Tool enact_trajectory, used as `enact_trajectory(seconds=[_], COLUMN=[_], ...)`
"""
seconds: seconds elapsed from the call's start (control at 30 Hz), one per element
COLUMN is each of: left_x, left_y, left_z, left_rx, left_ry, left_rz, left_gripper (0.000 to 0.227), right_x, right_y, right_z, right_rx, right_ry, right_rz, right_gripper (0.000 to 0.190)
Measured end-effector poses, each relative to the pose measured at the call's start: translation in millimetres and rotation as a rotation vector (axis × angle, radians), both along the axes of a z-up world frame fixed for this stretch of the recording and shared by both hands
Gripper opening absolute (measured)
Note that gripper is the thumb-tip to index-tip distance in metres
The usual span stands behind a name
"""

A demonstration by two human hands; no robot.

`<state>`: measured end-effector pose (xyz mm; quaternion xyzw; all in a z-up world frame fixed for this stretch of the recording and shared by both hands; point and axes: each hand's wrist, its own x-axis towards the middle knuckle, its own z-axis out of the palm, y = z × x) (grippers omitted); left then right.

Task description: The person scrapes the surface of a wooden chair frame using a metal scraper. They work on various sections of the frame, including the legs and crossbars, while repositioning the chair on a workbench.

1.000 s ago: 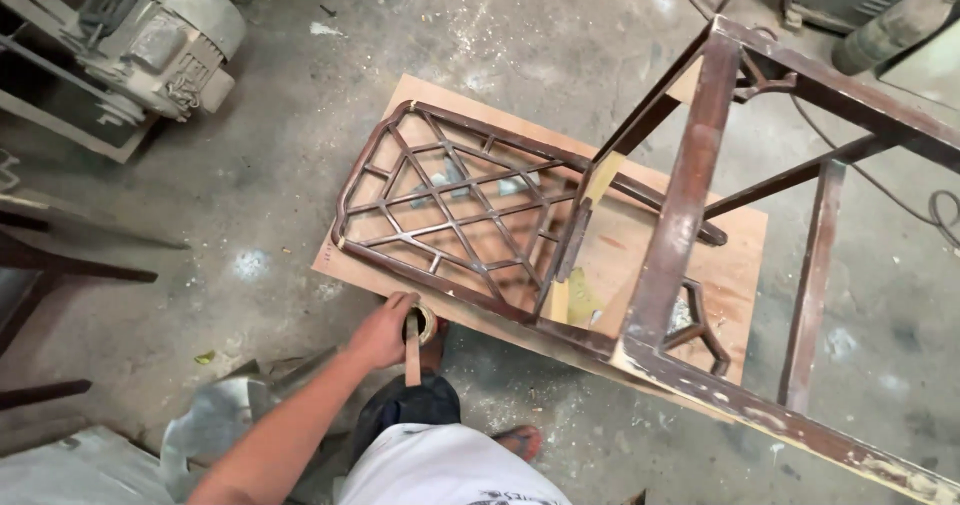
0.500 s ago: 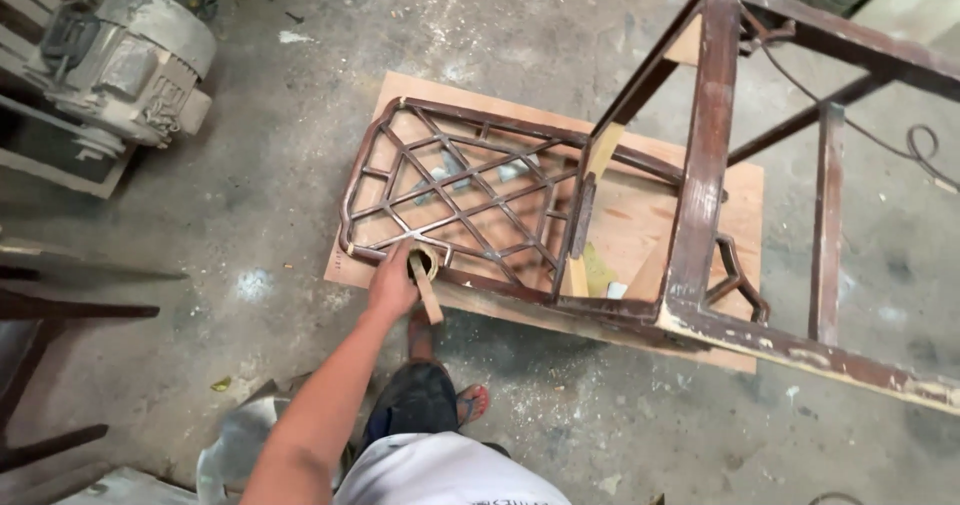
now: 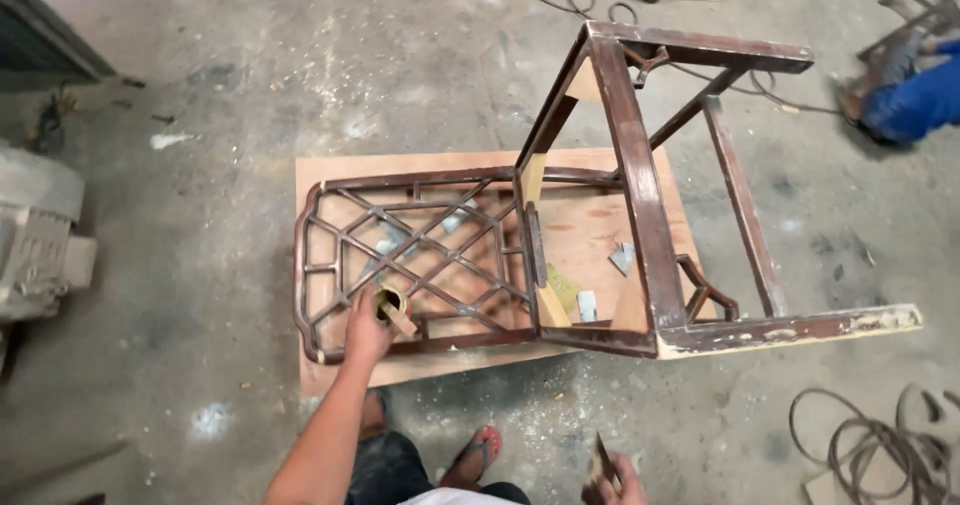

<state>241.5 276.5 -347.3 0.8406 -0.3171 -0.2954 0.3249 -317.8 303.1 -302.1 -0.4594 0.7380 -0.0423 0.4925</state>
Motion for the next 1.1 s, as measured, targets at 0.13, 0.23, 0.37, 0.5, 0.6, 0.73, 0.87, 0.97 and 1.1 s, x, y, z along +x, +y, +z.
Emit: enact_trajectory(seconds=[0.13, 0.23, 0.37, 0.5, 0.6, 0.73, 0.87, 0.97, 1.1], left_x=[8.7, 19.0, 35.6, 48.9, 57.6, 57.3, 58.4, 52.5, 41.8], left_y=[18.2, 39.1, 44.2, 42.9, 31.8, 22.5, 25.0, 25.9, 28.0], left_z=[40.2, -25.0, -3.7, 10.9, -14.3, -25.2, 13.5, 28.6, 24.1], left_rx=[0.148, -0.240, -0.085, -0.001, 0.003, -0.079, -0.004, 0.027, 0.132], left_ry=[-0.011, -0.289, -0.040, 0.080, 0.049, 0.021, 0.179, 0.236, 0.405], left_rz=[-0.168, -0.286, -0.222, -0.191, -0.129, -0.034, 0.068, 0.115, 0.324], left_gripper=[0.091, 0.042, 0.051, 0.045, 0.035, 0.025, 0.032, 0.031, 0.041], right_x=[136.1, 204.9, 296.0, 354.4, 396.9, 412.2, 421.6, 423.5, 414.6], right_y=[-40.1, -57.1, -70.8, -82.6, -101.9, -115.1, -120.3, -118.6, -118.0], right_z=[42.3, 35.1, 41.2, 5.6, -13.5, -80.0, -71.1, -69.9, -94.9], right_rx=[-0.130, -0.213, -0.117, -0.337, -0.307, -0.244, -0.199, -0.195, -0.219], right_ry=[0.006, -0.027, -0.063, -0.341, -0.265, -0.171, -0.096, -0.051, -0.003], right_rz=[0.358, 0.589, 0.725, 0.693, 0.649, 0.627, 0.661, 0.692, 0.721], right_gripper=[0.026, 0.031, 0.034, 0.035, 0.018, 0.019, 0.028, 0.032, 0.036])
